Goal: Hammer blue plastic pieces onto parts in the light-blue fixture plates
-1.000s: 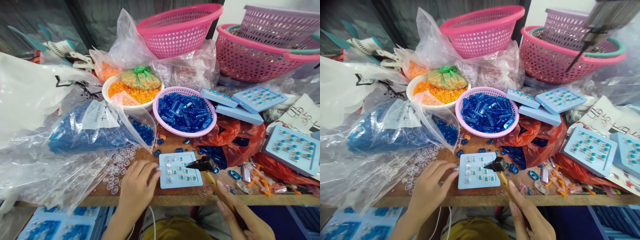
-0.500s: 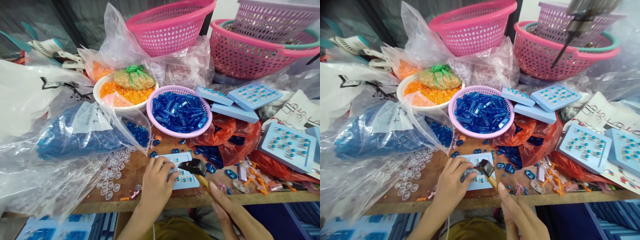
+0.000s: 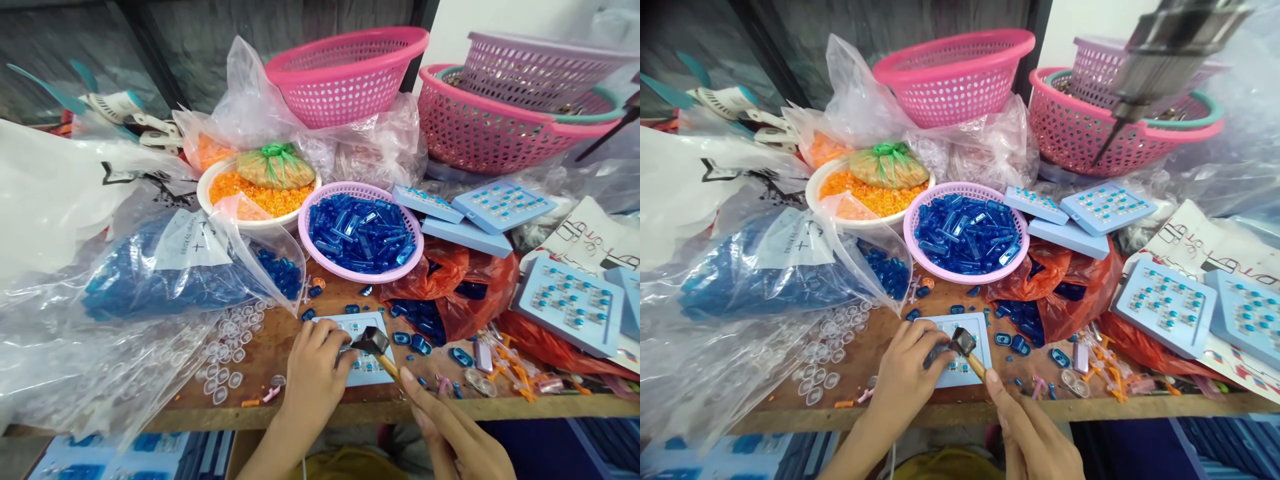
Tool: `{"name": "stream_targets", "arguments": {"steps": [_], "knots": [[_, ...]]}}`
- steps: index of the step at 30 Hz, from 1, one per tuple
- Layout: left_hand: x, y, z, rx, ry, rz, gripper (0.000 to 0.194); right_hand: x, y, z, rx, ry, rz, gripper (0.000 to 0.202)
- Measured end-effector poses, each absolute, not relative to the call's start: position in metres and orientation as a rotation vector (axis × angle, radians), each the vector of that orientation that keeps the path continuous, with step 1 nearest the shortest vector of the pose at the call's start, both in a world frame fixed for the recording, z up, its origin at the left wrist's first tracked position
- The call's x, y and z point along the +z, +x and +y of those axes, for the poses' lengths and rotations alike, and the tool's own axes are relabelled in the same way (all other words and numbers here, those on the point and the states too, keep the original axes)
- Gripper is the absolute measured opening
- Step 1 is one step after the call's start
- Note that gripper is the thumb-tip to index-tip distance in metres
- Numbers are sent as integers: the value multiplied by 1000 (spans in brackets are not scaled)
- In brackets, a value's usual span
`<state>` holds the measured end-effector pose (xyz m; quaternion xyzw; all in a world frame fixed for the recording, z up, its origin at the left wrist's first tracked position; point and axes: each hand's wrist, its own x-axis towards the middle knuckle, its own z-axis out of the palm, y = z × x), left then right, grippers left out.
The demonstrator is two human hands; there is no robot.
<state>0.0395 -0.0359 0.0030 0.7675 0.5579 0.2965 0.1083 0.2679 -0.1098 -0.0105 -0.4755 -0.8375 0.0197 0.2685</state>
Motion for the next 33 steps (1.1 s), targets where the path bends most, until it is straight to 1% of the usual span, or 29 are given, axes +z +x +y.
{"name": "stream_targets", "arguments": {"steps": [3, 5, 7, 10, 12, 15, 17, 19, 20, 22, 24, 27, 33], "knots": [[8, 28, -32, 846, 2262, 1549, 6, -21, 270, -106, 161, -1260, -2259, 64], [10, 14, -26, 884, 2277, 1566, 13, -23, 271, -105, 196, -1257, -2203, 60], [9, 0, -17, 872, 2319, 1718, 20, -22, 271, -104, 204, -1267, -2139, 55], [4, -13, -8, 625, 2385, 1924, 21, -17, 271, -104, 182, -1317, -2075, 51], [2, -17, -8, 531, 2400, 1935, 21, -16, 271, -104, 171, -1348, -2061, 50], [1, -22, -17, 698, 2399, 1791, 24, -18, 272, -104, 143, -1385, -2051, 49], [2, -31, -23, 879, 2339, 1767, 20, -19, 272, -104, 120, -1397, -2034, 46], [3, -44, -24, 986, 2277, 1934, 21, -18, 271, -103, 126, -1413, -2006, 42], [3, -51, -23, 984, 2275, 2053, 23, -17, 271, -103, 137, -1419, -1992, 40], [2, -63, -16, 857, 2357, 2235, 27, -14, 269, -102, 156, -1421, -1976, 39], [0, -70, -8, 656, 2472, 2297, 29, -13, 268, -102, 167, -1417, -1971, 40], [-1, -70, -4, 543, 2549, 2282, 29, -16, 266, -104, 178, -1412, -1959, 40], [-7, -57, -38, 629, 2704, 2012, 29, -20, 267, -107, 184, -1465, -1972, 41]]}}
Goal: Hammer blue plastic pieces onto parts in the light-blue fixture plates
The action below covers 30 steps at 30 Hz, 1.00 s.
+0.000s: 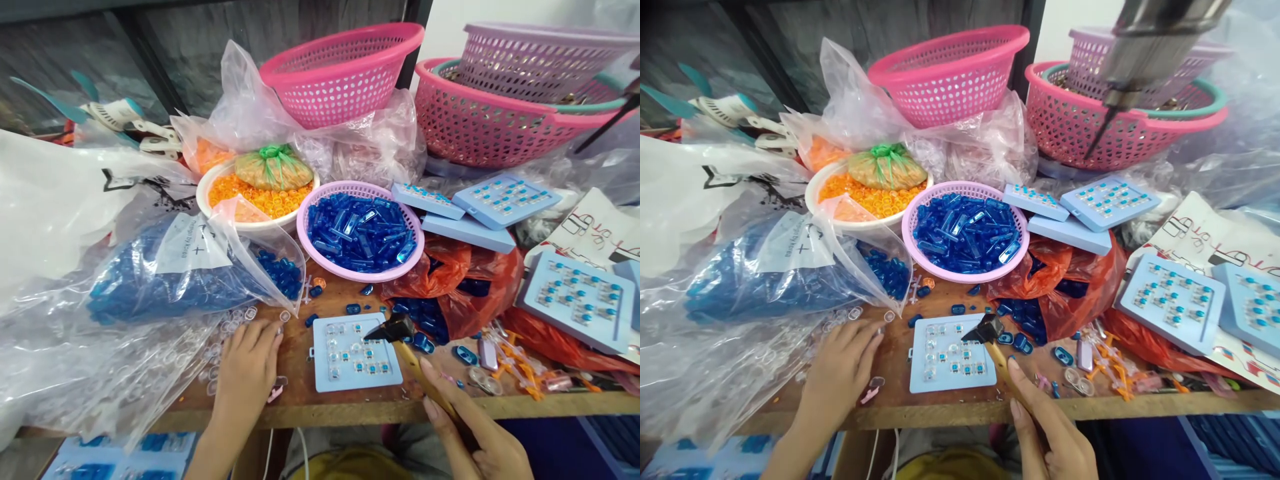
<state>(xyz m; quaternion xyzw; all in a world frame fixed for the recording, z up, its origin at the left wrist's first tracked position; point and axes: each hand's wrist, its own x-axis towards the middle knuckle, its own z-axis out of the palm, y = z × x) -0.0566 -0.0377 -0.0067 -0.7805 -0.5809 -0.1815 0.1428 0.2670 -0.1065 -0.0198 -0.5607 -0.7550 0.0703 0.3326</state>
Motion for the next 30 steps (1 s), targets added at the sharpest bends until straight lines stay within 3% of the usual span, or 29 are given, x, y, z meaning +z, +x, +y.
{"name": "stream_targets", "arguments": {"steps": [8, 18, 23, 26, 30], "knots": [[-14, -29, -53, -270, -2080, -1669, 36, -8, 257, -106, 224, -1448, -1976, 40], [2, -20, -51, -973, -2333, -1634, 17, -11, 264, -109, 250, -1489, -1907, 38], [14, 32, -46, -1375, -2573, -1619, 20, -11, 266, -110, 294, -1470, -1844, 41], [9, 53, -36, -1390, -2695, -1655, 17, -9, 267, -111, 291, -1463, -1841, 41], [4, 62, -26, -1161, -2662, -1796, 18, -6, 267, -110, 275, -1475, -1828, 42]]}}
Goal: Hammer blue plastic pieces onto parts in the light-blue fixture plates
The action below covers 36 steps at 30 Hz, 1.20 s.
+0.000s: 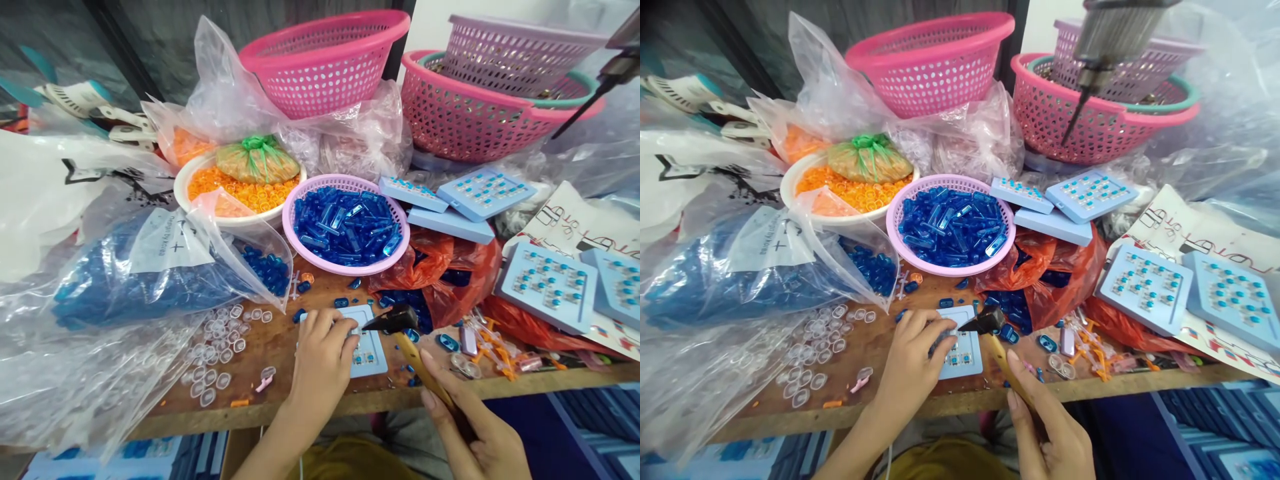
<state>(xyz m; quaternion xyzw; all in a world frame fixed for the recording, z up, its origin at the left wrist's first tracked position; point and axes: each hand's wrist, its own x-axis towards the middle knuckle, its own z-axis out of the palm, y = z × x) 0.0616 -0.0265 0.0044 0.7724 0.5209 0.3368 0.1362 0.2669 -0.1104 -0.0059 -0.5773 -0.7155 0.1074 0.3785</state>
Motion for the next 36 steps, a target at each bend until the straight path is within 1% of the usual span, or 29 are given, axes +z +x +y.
{"name": "stream_targets", "arguments": {"steps": [4, 8, 11, 20, 25, 27, 30, 33, 36], "knots": [[7, 62, -24, 879, 2177, 1672, 22, -4, 265, -110, 235, -1461, -1877, 44], [7, 62, -22, 833, 2086, 1672, 24, -7, 266, -108, 176, -1410, -1978, 50], [7, 61, -21, 824, 2036, 1661, 23, -7, 270, -105, 139, -1394, -2114, 51], [2, 59, -19, 855, 2020, 1643, 23, 0, 270, -106, 105, -1366, -2086, 54], [3, 54, -26, 951, 2084, 1552, 18, -8, 270, -102, 94, -1349, -2190, 64], [4, 40, -29, 1073, 2109, 1568, 17, -9, 271, -100, 88, -1332, -2190, 63], [0, 4, -29, 1186, 2176, 1832, 21, -9, 271, -97, 98, -1331, -2150, 56], [-10, -30, -25, 1038, 2278, 2016, 25, -10, 269, -95, 76, -1347, -2117, 49], [-17, -44, -22, 983, 2330, 1883, 27, -10, 268, -94, 52, -1365, -2109, 48]]}}
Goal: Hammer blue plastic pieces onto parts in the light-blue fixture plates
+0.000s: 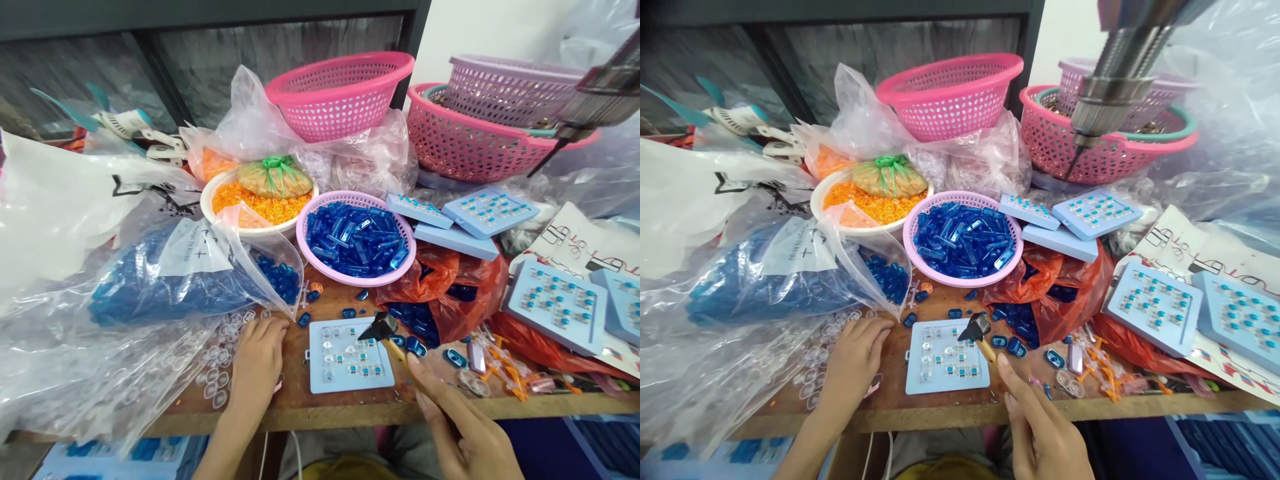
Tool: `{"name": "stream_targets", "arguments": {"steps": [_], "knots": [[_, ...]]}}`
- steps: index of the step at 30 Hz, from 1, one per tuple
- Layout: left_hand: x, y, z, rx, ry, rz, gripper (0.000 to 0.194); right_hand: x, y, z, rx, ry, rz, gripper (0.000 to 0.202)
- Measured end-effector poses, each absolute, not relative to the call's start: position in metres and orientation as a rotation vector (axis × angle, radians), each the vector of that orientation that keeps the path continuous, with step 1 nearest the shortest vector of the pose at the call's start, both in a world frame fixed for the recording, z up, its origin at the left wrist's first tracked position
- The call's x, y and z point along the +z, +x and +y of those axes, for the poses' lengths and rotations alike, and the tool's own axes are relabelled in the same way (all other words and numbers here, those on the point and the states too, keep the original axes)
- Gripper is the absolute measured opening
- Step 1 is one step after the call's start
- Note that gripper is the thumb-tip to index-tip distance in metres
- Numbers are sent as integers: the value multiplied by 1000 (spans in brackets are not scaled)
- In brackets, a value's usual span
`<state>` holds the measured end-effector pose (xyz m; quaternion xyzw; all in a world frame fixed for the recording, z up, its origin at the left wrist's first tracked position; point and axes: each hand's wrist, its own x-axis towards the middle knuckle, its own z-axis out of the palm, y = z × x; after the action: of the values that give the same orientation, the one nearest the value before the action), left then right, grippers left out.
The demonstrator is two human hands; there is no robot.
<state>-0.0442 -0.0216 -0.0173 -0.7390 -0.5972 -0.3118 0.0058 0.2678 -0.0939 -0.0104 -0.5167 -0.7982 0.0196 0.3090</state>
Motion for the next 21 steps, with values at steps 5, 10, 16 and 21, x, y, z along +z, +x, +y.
{"name": "stream_targets", "arguments": {"steps": [5, 10, 16, 21], "knots": [[-17, -42, -20, -1135, -2484, -1856, 20, -9, 267, -94, 75, -1374, -2080, 52], [-24, -42, -19, -1065, -2451, -1807, 28, -8, 267, -92, 80, -1381, -2069, 52], [-29, -49, -24, -1029, -2347, -1874, 20, -10, 266, -92, 102, -1395, -2048, 48], [-10, -37, -32, -1174, -2306, -1829, 16, -11, 265, -93, 90, -1413, -2037, 41]]}}
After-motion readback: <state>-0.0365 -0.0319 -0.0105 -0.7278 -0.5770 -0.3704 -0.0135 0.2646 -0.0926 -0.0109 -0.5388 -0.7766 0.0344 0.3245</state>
